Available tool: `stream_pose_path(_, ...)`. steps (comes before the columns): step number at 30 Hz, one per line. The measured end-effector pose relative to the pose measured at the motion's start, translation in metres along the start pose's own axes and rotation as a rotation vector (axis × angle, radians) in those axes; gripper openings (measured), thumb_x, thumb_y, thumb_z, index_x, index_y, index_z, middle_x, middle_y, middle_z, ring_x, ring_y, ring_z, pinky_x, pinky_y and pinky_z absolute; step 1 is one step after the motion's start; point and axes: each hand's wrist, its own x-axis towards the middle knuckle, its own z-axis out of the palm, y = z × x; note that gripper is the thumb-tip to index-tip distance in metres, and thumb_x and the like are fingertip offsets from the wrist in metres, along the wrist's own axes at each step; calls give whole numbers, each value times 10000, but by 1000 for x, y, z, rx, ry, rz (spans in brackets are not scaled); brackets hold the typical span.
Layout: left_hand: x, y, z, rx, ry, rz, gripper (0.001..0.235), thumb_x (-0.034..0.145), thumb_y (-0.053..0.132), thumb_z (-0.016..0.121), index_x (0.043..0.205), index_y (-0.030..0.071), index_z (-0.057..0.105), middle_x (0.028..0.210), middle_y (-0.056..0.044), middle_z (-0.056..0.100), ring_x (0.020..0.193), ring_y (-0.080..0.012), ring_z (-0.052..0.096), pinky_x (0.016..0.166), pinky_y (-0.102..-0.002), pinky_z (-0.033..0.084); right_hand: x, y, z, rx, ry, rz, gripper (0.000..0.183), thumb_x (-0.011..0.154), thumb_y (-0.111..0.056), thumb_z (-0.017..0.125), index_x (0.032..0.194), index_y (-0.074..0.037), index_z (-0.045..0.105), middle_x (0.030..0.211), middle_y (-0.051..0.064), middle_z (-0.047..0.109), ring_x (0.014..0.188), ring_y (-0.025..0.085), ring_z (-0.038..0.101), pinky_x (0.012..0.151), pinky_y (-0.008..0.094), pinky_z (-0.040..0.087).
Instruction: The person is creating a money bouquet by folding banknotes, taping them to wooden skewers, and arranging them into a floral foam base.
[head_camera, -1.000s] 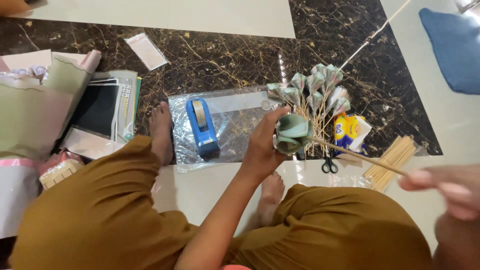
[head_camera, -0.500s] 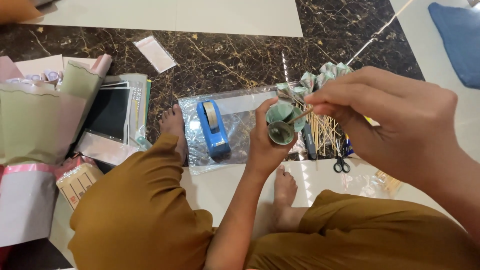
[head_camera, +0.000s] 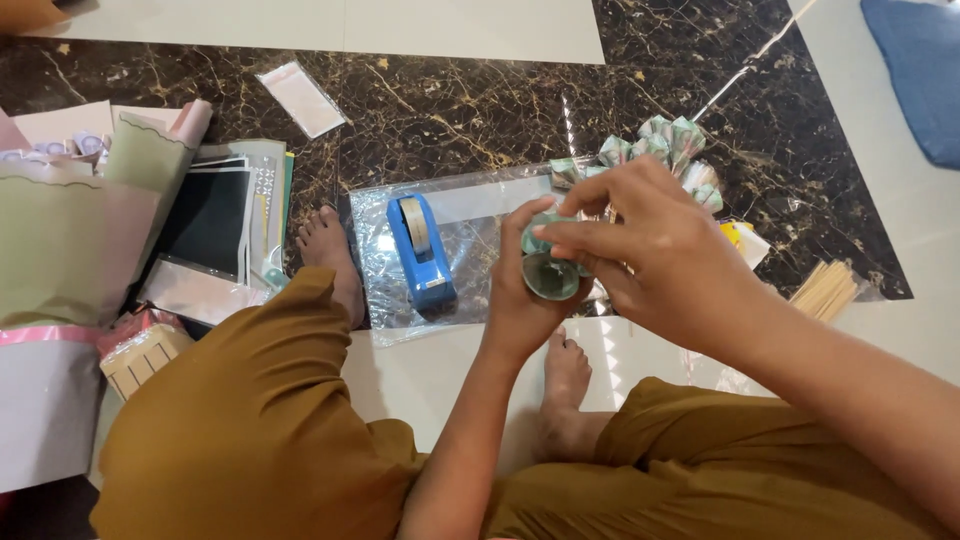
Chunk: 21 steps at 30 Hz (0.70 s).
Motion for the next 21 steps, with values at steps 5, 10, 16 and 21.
stream_pose_path(5,6,-10,-6,-427,90,-211,789,757,38,825,1412,126,395,1191,-143,648,908,-233,721,600,-291,641,-3,11,-1,0,1,-5,490,1013,-27,593,1488,-118,511,1336,159,565,1067,252,512,951,361,496)
stream_pose_path(10,10,-32,-19,-1005,272,-334,487,817,24,778,1256,-24,574,1036,-144,700,868,-235,729,512,-242,609,-5,27,9,155,-97,281,387,1061,-300,493,1293,3,555,1210,189,637,1024,298,669,944,450,571)
stream_pose_path(16,8,-57,-22,-1017,342,-407,219,910,70,750,1062,-80,701,976,-205,753,817,-337,777,480,-359,671,-20,43,58,792,-298,712,231,880,-127,770,1066,-11,696,1062,183,790,1068,294,765,905,406,608)
stream_pose_path(21,12,-41,-29,-1049,389,-367,214,895,59,756,1072,-41,688,1042,-184,735,840,-342,772,452,-349,657,-21,56,69,893,-325,728,203,890,-6,731,1089,22,703,876,170,752,804,229,751,722,350,676)
